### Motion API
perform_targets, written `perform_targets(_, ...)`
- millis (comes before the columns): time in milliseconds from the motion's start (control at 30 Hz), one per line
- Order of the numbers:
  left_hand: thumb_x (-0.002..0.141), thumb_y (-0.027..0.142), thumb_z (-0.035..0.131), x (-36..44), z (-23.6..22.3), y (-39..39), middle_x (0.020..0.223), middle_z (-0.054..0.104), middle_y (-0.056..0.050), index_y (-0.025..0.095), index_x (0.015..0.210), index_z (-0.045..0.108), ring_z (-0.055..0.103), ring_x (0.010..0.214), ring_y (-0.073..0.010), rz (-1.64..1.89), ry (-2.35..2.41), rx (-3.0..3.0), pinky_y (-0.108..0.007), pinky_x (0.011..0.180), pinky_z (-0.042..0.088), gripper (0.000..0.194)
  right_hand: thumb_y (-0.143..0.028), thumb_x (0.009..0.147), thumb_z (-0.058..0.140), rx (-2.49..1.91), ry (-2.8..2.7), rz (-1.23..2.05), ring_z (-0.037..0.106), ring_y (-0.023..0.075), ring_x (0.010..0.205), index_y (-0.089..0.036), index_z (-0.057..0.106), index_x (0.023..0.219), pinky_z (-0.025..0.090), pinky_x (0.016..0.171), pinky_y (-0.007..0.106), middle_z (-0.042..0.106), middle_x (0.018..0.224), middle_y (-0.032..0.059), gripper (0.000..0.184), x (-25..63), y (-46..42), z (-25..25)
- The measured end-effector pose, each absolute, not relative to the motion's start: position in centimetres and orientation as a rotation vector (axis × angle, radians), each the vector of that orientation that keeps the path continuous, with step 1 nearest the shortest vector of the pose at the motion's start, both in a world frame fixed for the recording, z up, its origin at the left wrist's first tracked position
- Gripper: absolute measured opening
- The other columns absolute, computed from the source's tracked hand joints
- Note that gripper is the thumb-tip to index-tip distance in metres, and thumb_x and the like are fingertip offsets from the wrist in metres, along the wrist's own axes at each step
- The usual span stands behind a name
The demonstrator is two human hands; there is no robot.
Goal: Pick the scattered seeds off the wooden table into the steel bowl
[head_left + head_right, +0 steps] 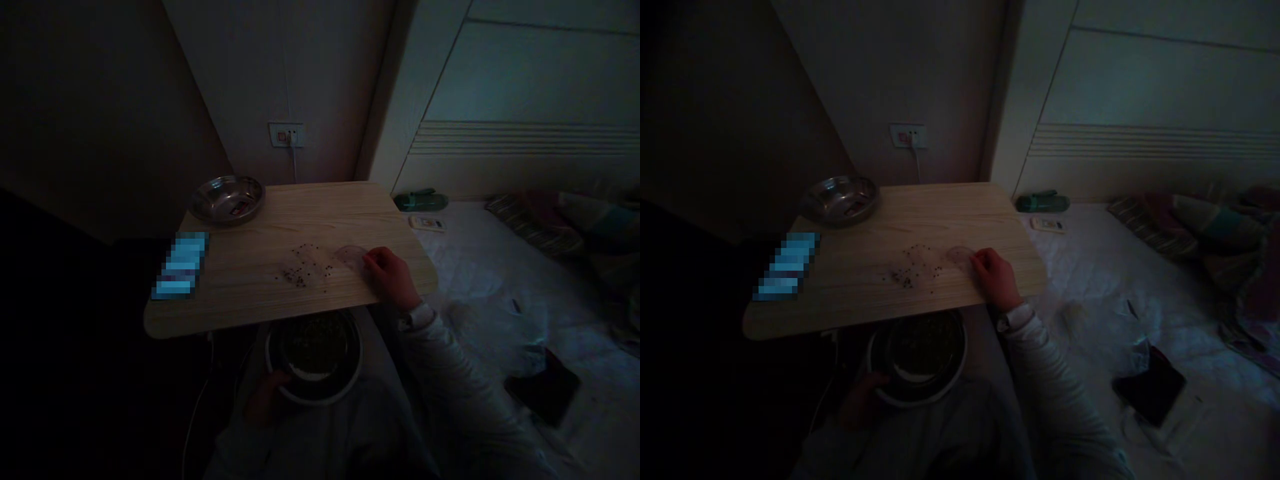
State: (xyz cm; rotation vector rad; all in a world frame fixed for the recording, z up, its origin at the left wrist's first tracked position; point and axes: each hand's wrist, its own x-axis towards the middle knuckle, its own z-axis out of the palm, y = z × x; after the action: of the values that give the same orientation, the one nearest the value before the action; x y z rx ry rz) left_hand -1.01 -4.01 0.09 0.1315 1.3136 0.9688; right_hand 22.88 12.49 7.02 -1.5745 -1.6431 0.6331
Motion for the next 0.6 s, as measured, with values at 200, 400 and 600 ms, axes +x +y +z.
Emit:
perform_targets(200,0.05,0.015,0.063,-1.4,-0.2,-4.2,0.06,0.068,-0.004,0.019,0.058,0.065,0.063,0.085,-0.03,0.911,1.347,0.124,-0.042,0.081,0.045,0.009,-0.041,0.077,0.051,-1.528,-1.693,0.687,0.054,0.0143,0.057,-0.019,0.056,0.076,0.04,0.054,0.026,0.061,0.063,0.0015,0.023,22.7,12.0,7.3)
perform_targets(400,0.05,0.014,0.065,-2.1,-1.0,-4.8,0.064,0.07,-0.005,0.022,0.059,0.066,0.061,0.092,-0.0311,0.912,1.362,0.119,-0.042,0.082,0.046,0.012,-0.042,0.077,0.052,-1.507,-1.742,0.737,0.054,0.0135,0.058,-0.019,0.057,0.076,0.04,0.054,0.025,0.061,0.063,0.001,0.024,22.8,11.3,7.3)
perform_targets(600,0.049,0.012,0.065,-1.7,0.1,-4.2,0.075,0.071,-0.006,0.018,0.06,0.064,0.06,0.096,-0.0321,0.929,1.325,0.098,-0.042,0.084,0.045,0.013,-0.042,0.077,0.051,-1.522,-1.739,0.706,0.054,0.014,0.059,-0.02,0.056,0.076,0.04,0.055,0.025,0.061,0.063,0.0012,0.023,22.9,11.5,7.3)
